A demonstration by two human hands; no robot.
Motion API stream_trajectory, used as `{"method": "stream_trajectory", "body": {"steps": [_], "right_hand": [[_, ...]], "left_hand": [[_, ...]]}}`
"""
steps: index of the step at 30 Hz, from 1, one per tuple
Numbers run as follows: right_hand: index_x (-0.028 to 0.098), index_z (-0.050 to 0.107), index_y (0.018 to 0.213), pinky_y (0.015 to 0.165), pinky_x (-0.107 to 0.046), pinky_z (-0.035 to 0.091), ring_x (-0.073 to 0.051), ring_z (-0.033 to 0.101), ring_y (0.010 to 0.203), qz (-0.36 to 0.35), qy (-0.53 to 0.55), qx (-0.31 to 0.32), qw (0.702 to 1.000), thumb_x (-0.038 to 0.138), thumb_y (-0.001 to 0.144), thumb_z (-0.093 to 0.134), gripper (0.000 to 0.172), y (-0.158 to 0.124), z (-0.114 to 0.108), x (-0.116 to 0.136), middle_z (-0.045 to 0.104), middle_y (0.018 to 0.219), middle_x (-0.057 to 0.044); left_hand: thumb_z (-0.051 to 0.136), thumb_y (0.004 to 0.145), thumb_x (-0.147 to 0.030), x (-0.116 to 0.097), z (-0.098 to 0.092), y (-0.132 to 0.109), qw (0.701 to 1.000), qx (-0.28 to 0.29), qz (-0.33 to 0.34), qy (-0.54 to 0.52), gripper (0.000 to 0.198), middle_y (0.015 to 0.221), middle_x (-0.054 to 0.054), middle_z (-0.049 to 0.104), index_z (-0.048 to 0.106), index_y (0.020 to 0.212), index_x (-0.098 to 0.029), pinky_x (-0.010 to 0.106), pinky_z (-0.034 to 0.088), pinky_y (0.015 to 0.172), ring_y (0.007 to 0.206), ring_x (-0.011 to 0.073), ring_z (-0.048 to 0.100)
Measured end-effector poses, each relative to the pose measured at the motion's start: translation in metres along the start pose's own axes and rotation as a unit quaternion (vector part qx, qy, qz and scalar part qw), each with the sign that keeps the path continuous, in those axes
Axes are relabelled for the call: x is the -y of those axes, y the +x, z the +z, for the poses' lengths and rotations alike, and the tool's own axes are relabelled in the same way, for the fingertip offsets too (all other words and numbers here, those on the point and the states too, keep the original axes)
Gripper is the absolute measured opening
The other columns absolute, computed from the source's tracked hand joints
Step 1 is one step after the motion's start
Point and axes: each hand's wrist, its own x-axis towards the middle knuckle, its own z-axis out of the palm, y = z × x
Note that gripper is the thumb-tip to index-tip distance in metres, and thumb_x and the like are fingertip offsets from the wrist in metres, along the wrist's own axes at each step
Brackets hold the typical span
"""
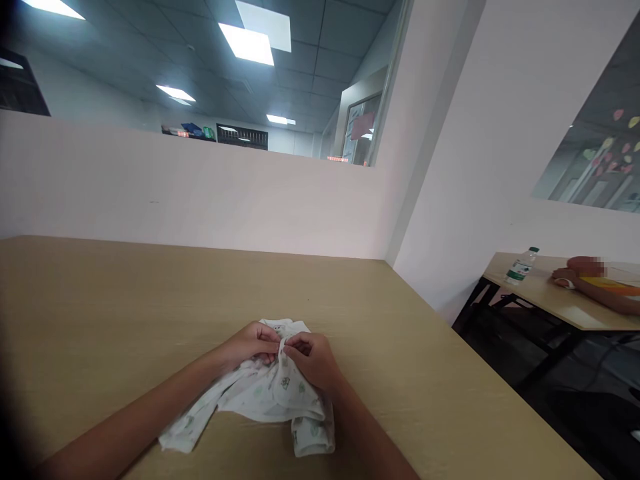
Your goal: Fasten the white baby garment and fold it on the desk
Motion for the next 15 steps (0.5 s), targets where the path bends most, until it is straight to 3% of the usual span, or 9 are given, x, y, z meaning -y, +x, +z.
{"method": "stream_trajectory", "body": {"steps": [8, 15], "right_hand": [[0.010, 0.073, 0.085, 0.065, -0.024, 0.044, -0.014, 0.061, 0.071, 0.014, -0.011, -0.025, 1.000, 0.034, 0.080, 0.069, 0.025, 0.000, 0.005, -0.001, 0.070, 0.080, -0.007], [0.011, 0.072, 0.085, 0.067, -0.023, 0.044, -0.013, 0.060, 0.073, 0.012, 0.005, -0.019, 1.000, 0.034, 0.082, 0.069, 0.024, 0.000, 0.004, 0.002, 0.070, 0.081, -0.006]], "left_hand": [[0.086, 0.068, -0.051, 0.007, -0.002, 0.002, 1.000, 0.009, 0.003, -0.022, 0.048, 0.079, 0.010, 0.071, 0.074, 0.086, -0.008, 0.025, 0.051, 0.067, 0.066, 0.0138, 0.065], [0.089, 0.063, -0.047, 0.013, 0.001, 0.002, 0.999, -0.036, 0.027, 0.009, 0.050, 0.074, 0.009, 0.070, 0.072, 0.090, -0.008, 0.024, 0.044, 0.059, 0.062, 0.0140, 0.062]]}}
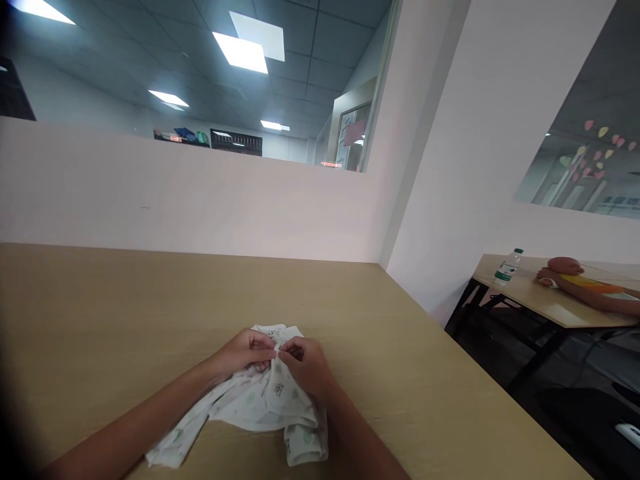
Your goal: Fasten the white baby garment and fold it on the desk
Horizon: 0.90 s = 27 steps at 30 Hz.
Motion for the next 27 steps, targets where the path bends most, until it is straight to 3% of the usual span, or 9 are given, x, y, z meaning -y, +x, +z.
{"method": "stream_trajectory", "body": {"steps": [9, 14, 24, 27], "right_hand": [[0.011, 0.067, 0.086, 0.065, -0.022, 0.040, -0.011, 0.054, 0.070, 0.002, -0.014, 0.025, 1.000, 0.033, 0.084, 0.063, 0.023, 0.001, -0.006, 0.002, 0.063, 0.077, -0.003], [0.010, 0.070, 0.085, 0.069, -0.023, 0.044, -0.014, 0.059, 0.075, 0.003, 0.001, 0.003, 1.000, 0.031, 0.083, 0.064, 0.022, 0.000, -0.004, 0.002, 0.068, 0.082, -0.005], [0.010, 0.076, 0.083, 0.061, -0.024, 0.041, -0.014, 0.058, 0.066, 0.029, -0.012, -0.042, 0.999, 0.048, 0.076, 0.077, 0.039, 0.000, 0.003, -0.001, 0.071, 0.077, -0.008], [0.011, 0.076, 0.081, 0.063, -0.025, 0.042, -0.015, 0.059, 0.069, 0.029, -0.012, -0.050, 0.998, 0.046, 0.076, 0.077, 0.036, 0.001, 0.004, -0.003, 0.071, 0.079, -0.008]], "left_hand": [[0.085, 0.067, -0.053, -0.011, 0.001, -0.006, 0.999, 0.042, -0.013, -0.018, 0.055, 0.078, 0.011, 0.071, 0.070, 0.094, -0.007, 0.020, 0.035, 0.056, 0.066, 0.0121, 0.061], [0.086, 0.063, -0.056, -0.010, 0.005, -0.005, 0.999, 0.033, -0.010, -0.034, 0.058, 0.074, 0.010, 0.069, 0.070, 0.089, -0.007, 0.023, 0.044, 0.063, 0.064, 0.0127, 0.060], [0.078, 0.068, -0.066, -0.014, 0.017, -0.008, 0.999, 0.005, 0.046, -0.001, 0.060, 0.067, 0.006, 0.064, 0.064, 0.085, -0.010, 0.024, 0.043, 0.060, 0.060, 0.0128, 0.058], [0.077, 0.070, -0.066, -0.011, 0.020, -0.007, 0.998, -0.006, 0.058, 0.005, 0.060, 0.065, 0.005, 0.062, 0.062, 0.087, -0.010, 0.023, 0.042, 0.057, 0.057, 0.0118, 0.056]]}}
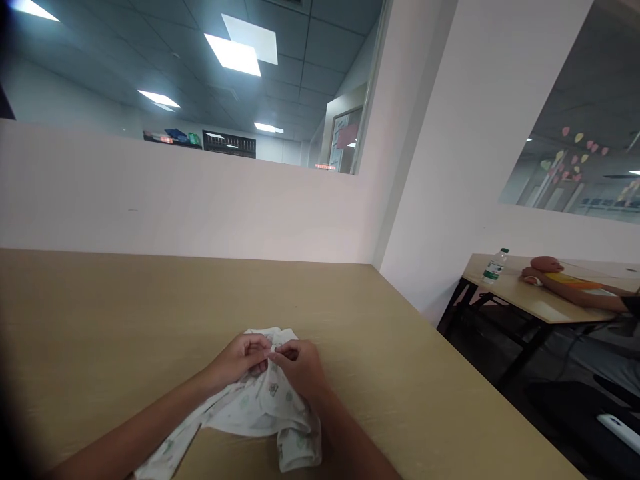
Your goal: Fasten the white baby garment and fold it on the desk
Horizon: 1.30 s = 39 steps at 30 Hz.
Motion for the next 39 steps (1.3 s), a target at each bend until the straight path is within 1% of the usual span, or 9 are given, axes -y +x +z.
{"method": "stream_trajectory", "body": {"steps": [4, 8, 13, 17, 22, 26, 30, 33, 39], "right_hand": [[0.011, 0.076, 0.079, 0.067, -0.027, 0.044, -0.017, 0.061, 0.073, 0.013, 0.012, -0.011, 1.000, 0.042, 0.074, 0.075, 0.032, 0.001, -0.001, -0.001, 0.072, 0.081, -0.008], [0.010, 0.075, 0.080, 0.070, -0.028, 0.045, -0.018, 0.062, 0.076, 0.010, 0.031, -0.006, 0.999, 0.040, 0.076, 0.073, 0.031, 0.002, -0.001, -0.004, 0.072, 0.082, -0.009], [0.008, 0.071, 0.084, 0.064, -0.025, 0.040, -0.015, 0.058, 0.071, 0.002, 0.039, 0.020, 0.999, 0.039, 0.080, 0.069, 0.032, 0.003, -0.002, -0.008, 0.068, 0.079, -0.008], [0.009, 0.069, 0.093, 0.066, -0.025, 0.040, -0.015, 0.058, 0.075, -0.005, 0.058, 0.065, 0.996, 0.042, 0.083, 0.070, 0.035, 0.002, -0.003, -0.006, 0.068, 0.084, -0.008], [0.010, 0.066, 0.089, 0.063, -0.024, 0.036, -0.012, 0.052, 0.070, -0.021, 0.060, 0.062, 0.996, 0.041, 0.084, 0.071, 0.032, 0.003, -0.003, -0.004, 0.064, 0.079, -0.005], [0.011, 0.064, 0.089, 0.064, -0.023, 0.036, -0.011, 0.050, 0.070, -0.028, 0.081, 0.085, 0.993, 0.037, 0.084, 0.070, 0.028, 0.003, -0.007, -0.003, 0.060, 0.077, -0.003], [0.011, 0.064, 0.089, 0.065, -0.023, 0.036, -0.010, 0.046, 0.068, -0.047, 0.072, 0.094, 0.992, 0.037, 0.083, 0.071, 0.028, 0.003, -0.012, -0.001, 0.054, 0.073, 0.000], [0.011, 0.063, 0.090, 0.065, -0.023, 0.035, -0.009, 0.045, 0.067, -0.045, 0.074, 0.096, 0.992, 0.039, 0.082, 0.073, 0.031, 0.005, -0.012, -0.003, 0.052, 0.071, 0.001], [0.008, 0.068, 0.092, 0.073, -0.027, 0.041, -0.016, 0.057, 0.080, -0.005, 0.097, 0.062, 0.993, 0.046, 0.079, 0.076, 0.041, 0.006, -0.006, -0.006, 0.066, 0.089, -0.009]], "left_hand": [[0.076, 0.071, -0.064, 0.008, 0.001, 0.003, 0.999, -0.025, 0.026, 0.010, 0.058, 0.063, 0.003, 0.060, 0.061, 0.088, -0.010, 0.023, 0.041, 0.055, 0.055, 0.0117, 0.055], [0.073, 0.077, -0.058, 0.013, 0.001, 0.005, 0.999, -0.027, 0.045, 0.013, 0.051, 0.067, 0.004, 0.061, 0.061, 0.091, -0.010, 0.024, 0.044, 0.058, 0.059, 0.0121, 0.058], [0.070, 0.086, -0.046, 0.010, 0.002, 0.004, 0.996, -0.011, 0.090, -0.002, 0.038, 0.069, -0.002, 0.056, 0.056, 0.099, -0.013, 0.022, 0.042, 0.059, 0.061, 0.0107, 0.057], [0.063, 0.092, -0.036, 0.008, 0.003, 0.002, 0.992, -0.014, 0.121, 0.041, 0.026, 0.073, -0.002, 0.056, 0.056, 0.106, -0.015, 0.022, 0.041, 0.061, 0.065, 0.0095, 0.055], [0.062, 0.092, -0.028, 0.007, 0.002, 0.002, 0.989, -0.018, 0.127, 0.069, 0.020, 0.074, -0.003, 0.058, 0.057, 0.108, -0.017, 0.023, 0.039, 0.061, 0.065, 0.0093, 0.053], [0.063, 0.092, -0.029, 0.009, 0.000, 0.002, 0.991, -0.004, 0.129, 0.042, 0.022, 0.074, -0.002, 0.057, 0.057, 0.109, -0.017, 0.022, 0.039, 0.062, 0.066, 0.0096, 0.053], [0.066, 0.093, -0.037, 0.011, -0.002, 0.003, 0.989, 0.015, 0.143, 0.018, 0.030, 0.074, -0.002, 0.054, 0.059, 0.112, -0.016, 0.021, 0.037, 0.061, 0.067, 0.0092, 0.052], [0.067, 0.092, -0.043, 0.012, -0.002, 0.004, 0.989, 0.026, 0.142, -0.001, 0.036, 0.076, -0.001, 0.054, 0.059, 0.114, -0.016, 0.021, 0.039, 0.065, 0.070, 0.0090, 0.051], [0.064, 0.094, -0.044, 0.017, -0.005, 0.007, 0.989, 0.026, 0.144, 0.006, 0.035, 0.075, -0.002, 0.050, 0.056, 0.113, -0.016, 0.022, 0.036, 0.062, 0.068, 0.0097, 0.048]]}}
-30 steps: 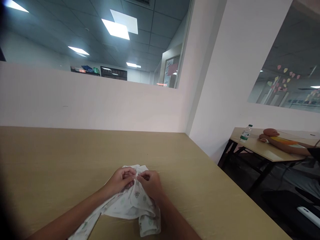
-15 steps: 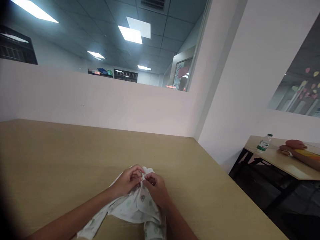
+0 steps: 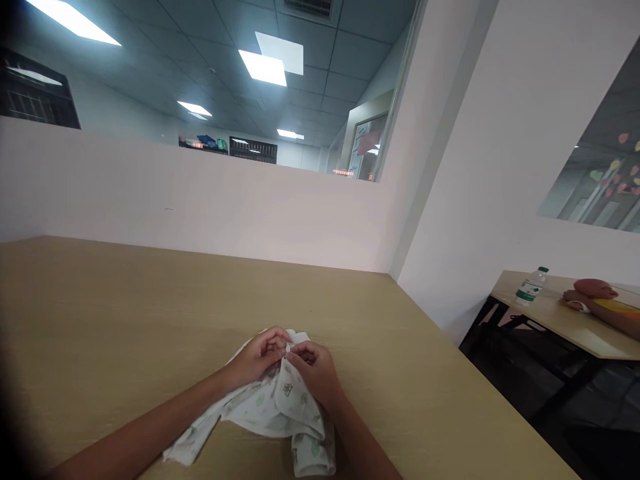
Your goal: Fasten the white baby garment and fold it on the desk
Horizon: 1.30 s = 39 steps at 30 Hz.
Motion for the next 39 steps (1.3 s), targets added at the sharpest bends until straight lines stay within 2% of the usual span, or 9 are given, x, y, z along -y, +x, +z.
{"method": "stream_trajectory", "body": {"steps": [3, 7, 15, 18, 23, 26, 29, 33, 39], "right_hand": [[0.009, 0.067, 0.087, 0.070, -0.026, 0.039, -0.014, 0.053, 0.076, -0.003, -0.016, 0.010, 1.000, 0.044, 0.080, 0.074, 0.037, -0.001, -0.001, 0.004, 0.063, 0.083, -0.007], [0.011, 0.063, 0.085, 0.064, -0.025, 0.032, -0.010, 0.042, 0.068, 0.015, -0.026, 0.063, 0.998, 0.042, 0.084, 0.068, 0.032, -0.004, -0.003, 0.011, 0.053, 0.074, -0.001], [0.013, 0.055, 0.087, 0.064, -0.025, 0.030, -0.010, 0.037, 0.067, 0.038, -0.042, 0.057, 0.997, 0.043, 0.088, 0.058, 0.030, -0.009, 0.007, 0.021, 0.044, 0.073, 0.002], [0.015, 0.050, 0.084, 0.062, -0.025, 0.028, -0.010, 0.034, 0.066, 0.072, 0.017, 0.082, 0.994, 0.044, 0.084, 0.060, 0.031, -0.012, 0.005, 0.023, 0.041, 0.073, 0.002], [0.014, 0.051, 0.086, 0.064, -0.023, 0.031, -0.010, 0.041, 0.069, 0.158, 0.170, 0.087, 0.969, 0.045, 0.076, 0.074, 0.040, -0.018, 0.004, 0.024, 0.045, 0.076, 0.001], [0.013, 0.054, 0.090, 0.069, -0.023, 0.036, -0.012, 0.047, 0.074, 0.163, 0.240, 0.087, 0.953, 0.046, 0.075, 0.080, 0.044, -0.019, 0.005, 0.022, 0.052, 0.081, -0.002], [0.014, 0.055, 0.093, 0.070, -0.024, 0.038, -0.013, 0.050, 0.076, 0.152, 0.258, 0.085, 0.950, 0.049, 0.078, 0.080, 0.046, -0.017, 0.005, 0.018, 0.055, 0.084, -0.003], [0.014, 0.057, 0.100, 0.071, -0.024, 0.039, -0.013, 0.051, 0.077, 0.118, 0.189, 0.058, 0.973, 0.053, 0.082, 0.074, 0.046, -0.013, 0.003, 0.013, 0.057, 0.088, -0.004], [0.012, 0.056, 0.089, 0.065, -0.024, 0.033, -0.011, 0.041, 0.072, 0.017, 0.009, 0.040, 0.999, 0.050, 0.087, 0.064, 0.039, -0.006, -0.005, 0.011, 0.050, 0.079, -0.001]], "left_hand": [[0.064, 0.094, -0.040, -0.002, 0.000, -0.002, 0.999, -0.012, 0.003, 0.029, 0.031, 0.076, -0.002, 0.051, 0.056, 0.113, -0.017, 0.023, 0.037, 0.065, 0.070, 0.0104, 0.050], [0.060, 0.096, -0.041, -0.010, 0.002, -0.006, 0.995, -0.021, 0.016, 0.096, 0.028, 0.085, 0.002, 0.059, 0.060, 0.110, -0.017, 0.024, 0.040, 0.073, 0.079, 0.0121, 0.053], [0.058, 0.097, -0.045, -0.018, 0.005, -0.007, 0.995, -0.033, 0.017, 0.090, 0.028, 0.088, 0.002, 0.060, 0.061, 0.107, -0.019, 0.025, 0.042, 0.077, 0.083, 0.0134, 0.055], [0.058, 0.097, -0.045, -0.021, 0.007, -0.008, 0.995, -0.028, 0.012, 0.090, 0.029, 0.089, 0.003, 0.060, 0.061, 0.110, -0.019, 0.025, 0.043, 0.078, 0.084, 0.0135, 0.055], [0.060, 0.096, -0.045, -0.024, 0.012, -0.008, 0.996, -0.038, 0.018, 0.083, 0.029, 0.089, 0.003, 0.062, 0.063, 0.106, -0.018, 0.024, 0.044, 0.076, 0.083, 0.0134, 0.057], [0.062, 0.094, -0.045, -0.025, 0.019, -0.008, 0.993, -0.083, 0.012, 0.086, 0.029, 0.089, 0.005, 0.067, 0.067, 0.097, -0.017, 0.025, 0.046, 0.075, 0.081, 0.0143, 0.060], [0.064, 0.092, -0.041, -0.027, 0.026, -0.010, 0.984, -0.139, 0.023, 0.108, 0.025, 0.090, 0.006, 0.071, 0.072, 0.093, -0.017, 0.026, 0.050, 0.077, 0.083, 0.0163, 0.064], [0.065, 0.089, -0.033, -0.028, 0.028, -0.011, 0.975, -0.146, 0.058, 0.160, 0.017, 0.092, 0.006, 0.071, 0.076, 0.087, -0.019, 0.026, 0.051, 0.076, 0.086, 0.0175, 0.066], [0.069, 0.085, -0.039, -0.031, 0.022, -0.009, 0.981, -0.125, -0.023, 0.148, 0.022, 0.087, 0.006, 0.073, 0.077, 0.083, -0.019, 0.026, 0.047, 0.073, 0.085, 0.0193, 0.065]]}}
